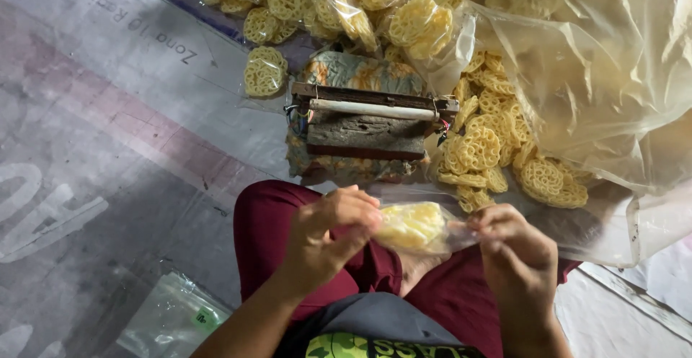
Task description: The person sits on the floor and repeatedly places round, lacy snacks into small clear plastic bags. They then use a handheld heat sealer to seal each bag and set it aside. The process is repeated continuously with snacks from a large pile.
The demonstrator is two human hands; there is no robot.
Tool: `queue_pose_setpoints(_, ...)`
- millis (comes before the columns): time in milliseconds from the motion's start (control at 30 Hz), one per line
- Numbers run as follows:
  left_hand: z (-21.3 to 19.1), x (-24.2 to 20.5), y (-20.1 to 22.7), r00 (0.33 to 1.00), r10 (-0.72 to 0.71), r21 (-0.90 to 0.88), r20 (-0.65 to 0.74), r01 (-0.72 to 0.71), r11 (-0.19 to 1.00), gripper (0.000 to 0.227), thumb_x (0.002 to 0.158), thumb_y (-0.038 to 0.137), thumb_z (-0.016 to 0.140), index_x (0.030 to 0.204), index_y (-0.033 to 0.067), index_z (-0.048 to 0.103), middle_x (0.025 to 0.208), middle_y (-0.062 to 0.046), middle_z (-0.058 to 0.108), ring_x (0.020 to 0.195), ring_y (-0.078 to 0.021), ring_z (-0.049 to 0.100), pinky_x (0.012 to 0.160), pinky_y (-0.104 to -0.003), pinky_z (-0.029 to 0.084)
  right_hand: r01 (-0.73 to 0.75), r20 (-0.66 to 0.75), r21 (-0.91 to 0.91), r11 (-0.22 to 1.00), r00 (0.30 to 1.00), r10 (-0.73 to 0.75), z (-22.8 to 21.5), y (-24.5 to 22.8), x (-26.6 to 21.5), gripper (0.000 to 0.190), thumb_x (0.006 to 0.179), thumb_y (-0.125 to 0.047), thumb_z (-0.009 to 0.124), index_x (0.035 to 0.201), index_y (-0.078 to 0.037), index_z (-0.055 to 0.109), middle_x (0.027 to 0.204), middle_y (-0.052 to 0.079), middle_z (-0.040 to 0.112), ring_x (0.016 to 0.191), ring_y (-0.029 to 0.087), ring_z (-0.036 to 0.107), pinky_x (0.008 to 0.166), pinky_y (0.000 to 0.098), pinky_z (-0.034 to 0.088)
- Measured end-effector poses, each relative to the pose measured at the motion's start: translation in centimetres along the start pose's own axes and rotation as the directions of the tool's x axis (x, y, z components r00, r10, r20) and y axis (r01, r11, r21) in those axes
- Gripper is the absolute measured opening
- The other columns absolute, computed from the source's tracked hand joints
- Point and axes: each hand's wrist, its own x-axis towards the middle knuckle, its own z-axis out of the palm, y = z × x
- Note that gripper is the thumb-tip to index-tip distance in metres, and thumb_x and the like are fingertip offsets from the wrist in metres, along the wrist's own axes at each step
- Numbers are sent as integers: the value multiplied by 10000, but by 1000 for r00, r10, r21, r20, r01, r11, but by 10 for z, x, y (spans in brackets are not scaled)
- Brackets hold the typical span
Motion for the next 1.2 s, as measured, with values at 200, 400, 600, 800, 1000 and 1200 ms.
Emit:
queue_pose_setpoints(200,-9,-10,-7,998,-67,120,11,65,991,30,897,121,574,899,92,583,944,-74,659,972,-241,644,899,-365,546,187,192,-651,736,978,-79,-6,4,15,42,791,-39,640,769,-20,610,990,124,631,979,240,628,875,347,550)
queue_pose_setpoints(400,-15,-20,-27,946,-310,119,-96,320,940,65,891,130,536,856,84,507,795,-65,665,566,-81,537,507,-203,445,-225,-114,-661,715,973,201,-9,31,13,46,783,-4,581,766,-31,614,820,71,640,804,168,622,752,279,499)
queue_pose_setpoints(600,-23,-12,-24,954,-285,232,-89,299,926,153,799,-30,553,898,47,641,810,-58,676,708,-126,673,625,-217,568,88,180,-819,567,978,108,-16,40,15,101,728,15,579,753,-60,641,792,38,656,745,153,629,698,266,496)
queue_pose_setpoints(800,-33,-17,-56,994,-100,613,43,53,788,125,794,8,622,905,62,643,819,-69,626,772,-235,620,705,-337,517,159,184,-889,430,983,17,-1,59,22,105,760,-70,674,862,-46,683,746,74,642,693,224,622,650,319,490)
queue_pose_setpoints(1000,-25,5,-116,953,-289,462,-94,299,835,29,855,138,572,874,130,591,875,-39,635,856,-258,644,720,-387,535,-75,-147,-384,920,989,19,9,103,66,43,847,-56,598,822,-60,633,859,92,644,807,209,617,804,346,512)
queue_pose_setpoints(1200,-2,38,-143,689,-563,-286,-457,486,826,145,885,219,580,810,95,591,781,-49,670,787,-151,660,721,-296,545,-223,-466,248,943,826,318,21,163,104,91,894,-64,597,950,4,620,755,86,604,640,114,545,625,205,456)
